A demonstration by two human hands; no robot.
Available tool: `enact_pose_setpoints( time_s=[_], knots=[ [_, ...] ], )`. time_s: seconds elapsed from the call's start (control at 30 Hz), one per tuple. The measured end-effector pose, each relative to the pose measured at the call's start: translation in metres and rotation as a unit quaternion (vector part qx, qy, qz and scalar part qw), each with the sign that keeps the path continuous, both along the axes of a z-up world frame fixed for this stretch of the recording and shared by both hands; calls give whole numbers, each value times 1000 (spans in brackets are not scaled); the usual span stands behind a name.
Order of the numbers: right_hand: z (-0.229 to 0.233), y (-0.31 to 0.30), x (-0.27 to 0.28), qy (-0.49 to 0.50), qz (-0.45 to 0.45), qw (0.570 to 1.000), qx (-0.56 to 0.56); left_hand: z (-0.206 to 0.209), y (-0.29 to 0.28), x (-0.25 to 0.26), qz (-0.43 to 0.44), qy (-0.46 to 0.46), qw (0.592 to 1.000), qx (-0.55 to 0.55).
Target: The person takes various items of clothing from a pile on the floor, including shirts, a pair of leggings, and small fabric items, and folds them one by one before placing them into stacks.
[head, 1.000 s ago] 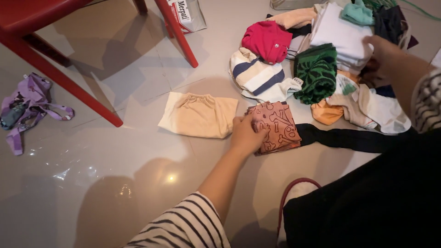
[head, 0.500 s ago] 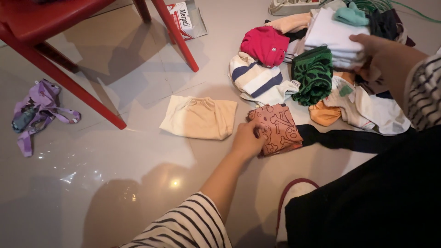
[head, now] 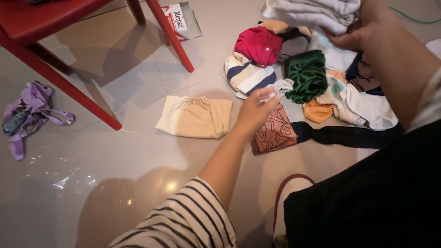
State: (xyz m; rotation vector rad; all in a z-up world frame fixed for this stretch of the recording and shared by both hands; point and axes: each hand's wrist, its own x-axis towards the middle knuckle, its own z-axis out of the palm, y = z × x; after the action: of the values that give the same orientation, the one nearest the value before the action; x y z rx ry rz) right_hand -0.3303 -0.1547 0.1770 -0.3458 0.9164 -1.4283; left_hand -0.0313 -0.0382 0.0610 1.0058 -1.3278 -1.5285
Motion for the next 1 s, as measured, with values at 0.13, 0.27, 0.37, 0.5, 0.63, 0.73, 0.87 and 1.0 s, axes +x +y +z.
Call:
enact_pose_setpoints(
  time_s=[0.13,0.27,0.37,0.5,0.63,0.73,0.87,1.0],
  knots=[
    [2,68,72,-120,139,982,-33,22,-22,-10,-22,192,973,129],
    [-28,155,158,57,186,979,62,31,-26,7,69,387,912,116],
    [-26,174,177,82,247,957,128,28,-12,30,73,431,893,104],
    [-18,177,153,0,290,955,55,32,-11,41,50,474,871,120],
    [-30,164,129,-58,154,986,28,38,-8,59,-7,463,872,159],
    [-45,149,127,-77,183,980,6,34,-4,68,-11,457,869,191],
    [-50,132,150,139,159,975,70,24,-15,85,49,352,913,199],
    [-47,125,190,153,199,968,-6,26,-34,135,89,257,951,150]
  ],
)
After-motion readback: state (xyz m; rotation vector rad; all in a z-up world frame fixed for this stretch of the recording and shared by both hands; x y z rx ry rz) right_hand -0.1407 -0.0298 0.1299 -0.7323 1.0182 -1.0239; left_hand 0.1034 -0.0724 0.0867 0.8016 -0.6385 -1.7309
